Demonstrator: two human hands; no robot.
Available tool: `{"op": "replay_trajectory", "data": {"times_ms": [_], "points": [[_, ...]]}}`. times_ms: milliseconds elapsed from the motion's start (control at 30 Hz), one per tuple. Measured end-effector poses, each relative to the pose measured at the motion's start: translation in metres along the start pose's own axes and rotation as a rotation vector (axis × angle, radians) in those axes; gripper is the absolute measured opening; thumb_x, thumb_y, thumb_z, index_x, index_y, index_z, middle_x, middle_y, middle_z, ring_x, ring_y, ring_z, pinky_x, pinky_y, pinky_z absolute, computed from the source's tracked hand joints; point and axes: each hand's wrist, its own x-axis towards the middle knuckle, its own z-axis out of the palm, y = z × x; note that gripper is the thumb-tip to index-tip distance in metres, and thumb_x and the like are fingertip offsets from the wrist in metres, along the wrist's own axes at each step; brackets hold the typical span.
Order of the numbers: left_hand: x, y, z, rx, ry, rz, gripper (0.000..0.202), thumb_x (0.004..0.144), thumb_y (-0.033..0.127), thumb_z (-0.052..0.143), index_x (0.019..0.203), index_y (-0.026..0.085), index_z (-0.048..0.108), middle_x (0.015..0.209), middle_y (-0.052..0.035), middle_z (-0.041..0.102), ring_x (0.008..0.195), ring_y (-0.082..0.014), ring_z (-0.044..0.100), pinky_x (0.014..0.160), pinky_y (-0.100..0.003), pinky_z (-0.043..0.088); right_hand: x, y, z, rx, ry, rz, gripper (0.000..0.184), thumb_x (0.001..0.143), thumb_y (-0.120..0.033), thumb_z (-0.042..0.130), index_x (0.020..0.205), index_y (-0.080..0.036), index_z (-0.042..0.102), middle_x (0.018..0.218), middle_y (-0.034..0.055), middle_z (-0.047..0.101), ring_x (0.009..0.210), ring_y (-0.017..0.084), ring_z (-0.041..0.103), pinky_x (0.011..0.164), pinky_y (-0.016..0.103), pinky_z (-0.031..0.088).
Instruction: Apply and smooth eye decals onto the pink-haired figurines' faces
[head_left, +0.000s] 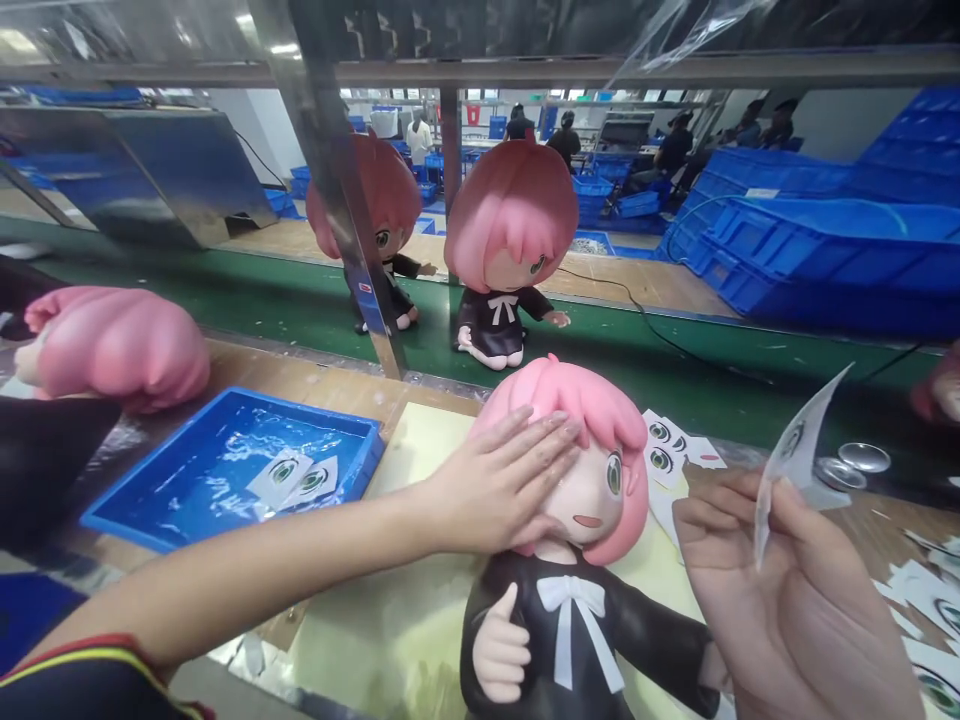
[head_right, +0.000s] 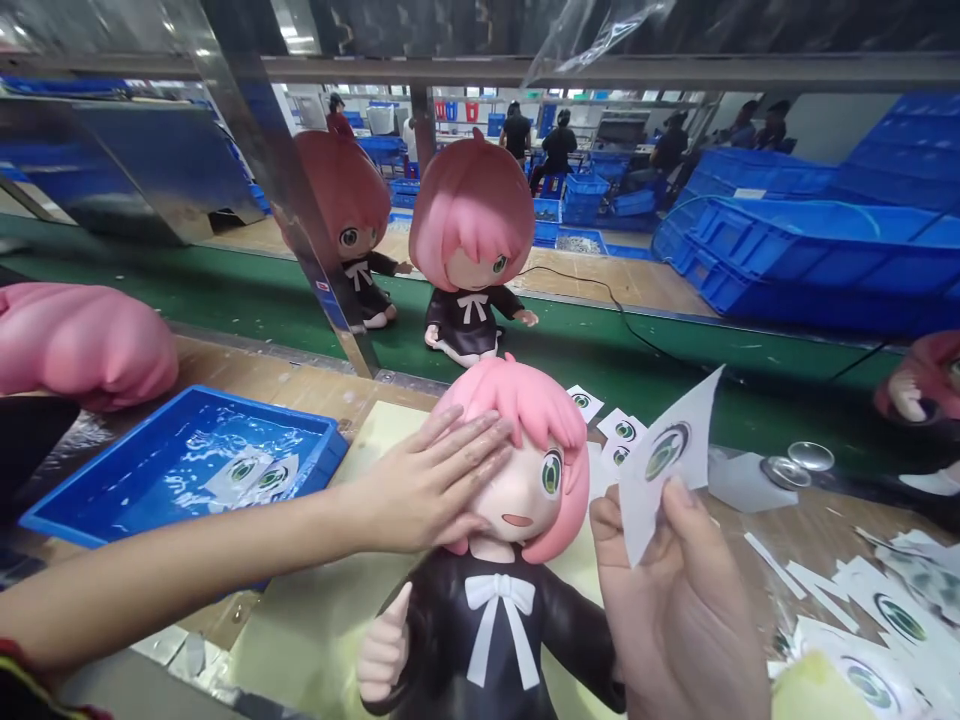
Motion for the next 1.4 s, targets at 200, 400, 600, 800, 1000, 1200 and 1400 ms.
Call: {"op": "replay_trajectory", "data": {"times_ms": [200,400,600,800,1000,1200,1400], "points": [[-0.009,-0.003,-0.003,-0.173,-0.015,0.24,0.038,0.105,0.019,0.042,0.138,0.007,0.057,0.146,-0.0118,0.058,0.141,-0.0226,0.051,0.127,-0.04,0.032,0.001,0.001,-0.003,0.1,0.094,0.159,0.018,0.072,-0.023,0.083,0.081,-0.024,0.067,0.079,-0.0052,0.06,0.077,0.009,0.061,0.079,0.02,0.06],[-0.007,0.0,0.001,-0.128,-0.034,0.016,0.055,0.104,0.038,0.042,0.144,0.001,0.05,0.151,-0.0141,0.051,0.147,-0.0284,0.042,0.13,-0.052,0.019,0.003,0.004,-0.009,0.028,0.041,0.189,0.02,0.075,-0.031,0.083,0.092,-0.027,0.073,0.092,-0.0043,0.069,0.095,0.014,0.067,0.092,0.026,0.061],[-0.01,-0.001,-0.004,-0.229,0.021,0.163,0.04,0.104,0.028,0.044,0.132,0.005,0.06,0.142,-0.0129,0.061,0.14,-0.0232,0.052,0.13,-0.042,0.025,0.002,0.001,-0.006,0.053,0.059,0.229,0.026,0.071,-0.034,0.087,0.091,-0.026,0.073,0.094,-0.0045,0.068,0.09,0.012,0.065,0.084,0.022,0.062],[-0.005,0.001,-0.005,-0.09,0.0,0.012,0.048,0.105,0.033,0.043,0.139,0.001,0.054,0.147,-0.0164,0.056,0.142,-0.0274,0.049,0.131,-0.048,0.012,0.002,0.002,-0.004,0.052,0.072,0.247,0.037,0.06,-0.022,0.088,0.094,-0.026,0.072,0.096,-0.0044,0.068,0.096,0.015,0.066,0.088,0.024,0.062],[-0.052,-0.026,-0.038,-0.423,0.027,0.02,0.035,0.106,0.021,0.034,0.119,0.01,0.064,0.121,-0.0112,0.075,0.123,-0.0178,0.066,0.12,-0.042,0.045,0.0,0.002,-0.004,0.03,0.049,0.274,0.037,0.068,-0.018,0.076,0.103,-0.029,0.072,0.109,-0.0033,0.07,0.107,0.016,0.066,0.085,0.021,0.061],[-0.213,-0.074,-0.073,0.163,0.129,-0.61,0.041,0.097,0.012,0.052,0.137,0.017,0.059,0.152,0.0027,0.054,0.14,-0.0214,0.05,0.126,-0.024,0.028,0.002,0.005,-0.012,0.006,0.067,0.273,0.036,0.067,-0.023,0.08,0.102,-0.027,0.072,0.11,-0.002,0.071,0.106,0.018,0.068,0.086,0.023,0.062],[-0.319,-0.098,-0.057,0.183,0.045,-0.413,0.059,0.093,0.019,0.056,0.151,0.024,0.047,0.153,0.0006,0.045,0.15,-0.025,0.027,0.128,-0.034,0.025,0.003,0.009,-0.017,-0.058,0.055,0.305,0.035,0.072,-0.032,0.08,0.105,-0.024,0.072,0.117,0.0011,0.072,0.122,0.022,0.064,0.097,0.026,0.059]]}}
